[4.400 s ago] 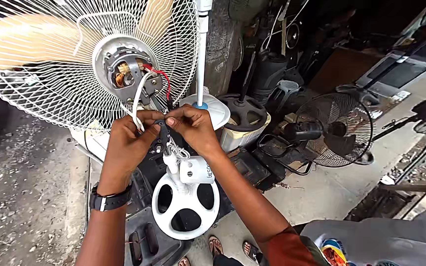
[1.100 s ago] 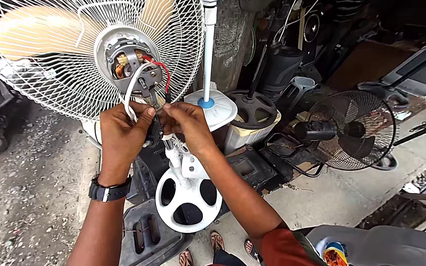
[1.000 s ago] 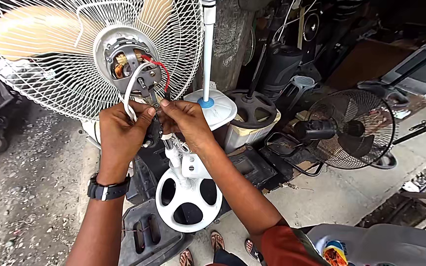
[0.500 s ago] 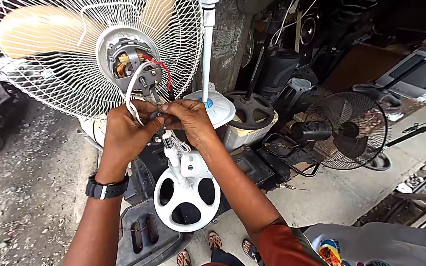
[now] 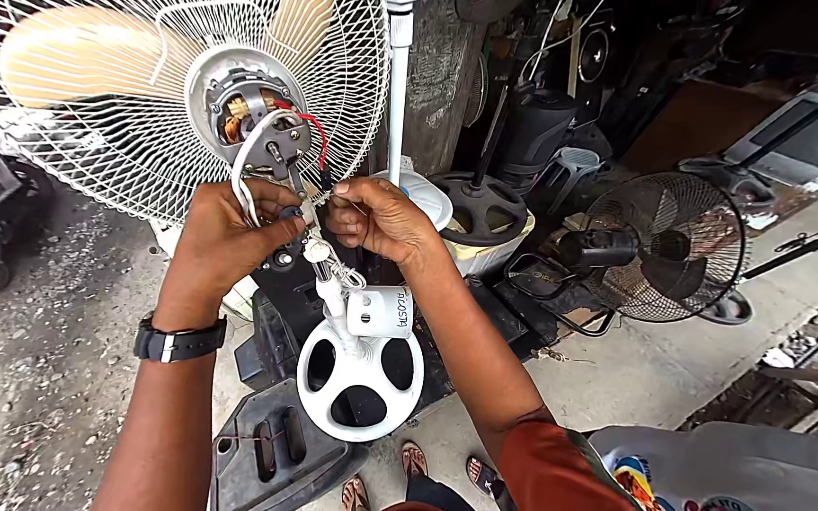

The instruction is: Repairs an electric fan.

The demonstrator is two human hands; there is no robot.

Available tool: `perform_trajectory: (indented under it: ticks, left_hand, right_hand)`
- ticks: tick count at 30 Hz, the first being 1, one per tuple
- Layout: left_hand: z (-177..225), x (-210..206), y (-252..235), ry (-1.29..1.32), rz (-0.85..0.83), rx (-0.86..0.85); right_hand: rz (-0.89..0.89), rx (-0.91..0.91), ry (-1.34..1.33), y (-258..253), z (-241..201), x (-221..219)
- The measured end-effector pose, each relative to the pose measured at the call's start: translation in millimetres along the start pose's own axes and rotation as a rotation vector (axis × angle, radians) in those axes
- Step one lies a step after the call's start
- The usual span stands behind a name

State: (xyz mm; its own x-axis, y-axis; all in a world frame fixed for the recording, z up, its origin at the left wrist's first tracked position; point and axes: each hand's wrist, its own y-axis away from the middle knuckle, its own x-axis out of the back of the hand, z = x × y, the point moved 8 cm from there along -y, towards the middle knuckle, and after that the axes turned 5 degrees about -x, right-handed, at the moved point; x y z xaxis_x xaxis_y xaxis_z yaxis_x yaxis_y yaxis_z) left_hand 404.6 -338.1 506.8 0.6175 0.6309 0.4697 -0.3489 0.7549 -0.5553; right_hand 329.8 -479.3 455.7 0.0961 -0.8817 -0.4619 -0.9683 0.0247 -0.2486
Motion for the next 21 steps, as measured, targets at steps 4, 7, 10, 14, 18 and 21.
perform_trajectory:
  ticks: [4,7,10,14,18,21]
  left_hand:
    - [-0.1,0.3,2.6,0.036,0.008,0.025]
    - [0.8,-2.3,15.9,0.093,0.038,0.057]
    - [-2.4,-5.6,22.6,0.194,0.062,0.061]
    - [-0.3,-21.9,44.7,0.297,0.016,0.089]
    - [-16.0,-30.9,58.7,0.262,0.017,0.173]
    - [-20.7,-26.0,69.9,0.189,0.056,0.207]
  right_hand:
    - [-0.144,0.047,0.005,22.7,9.8,-18.3]
    - [-0.053,0.118,-0.001,35.2,15.4,-18.9]
    - [0.122,0.179,0.074,37.5,21.8,-8.9]
    - [0.300,0.201,0.567,41.8,33.1,4.3]
    - [0.410,0.080,0.827,55.4,52.8,15.2]
    - [0.402,0.087,0.622,67.3,65.4,10.0]
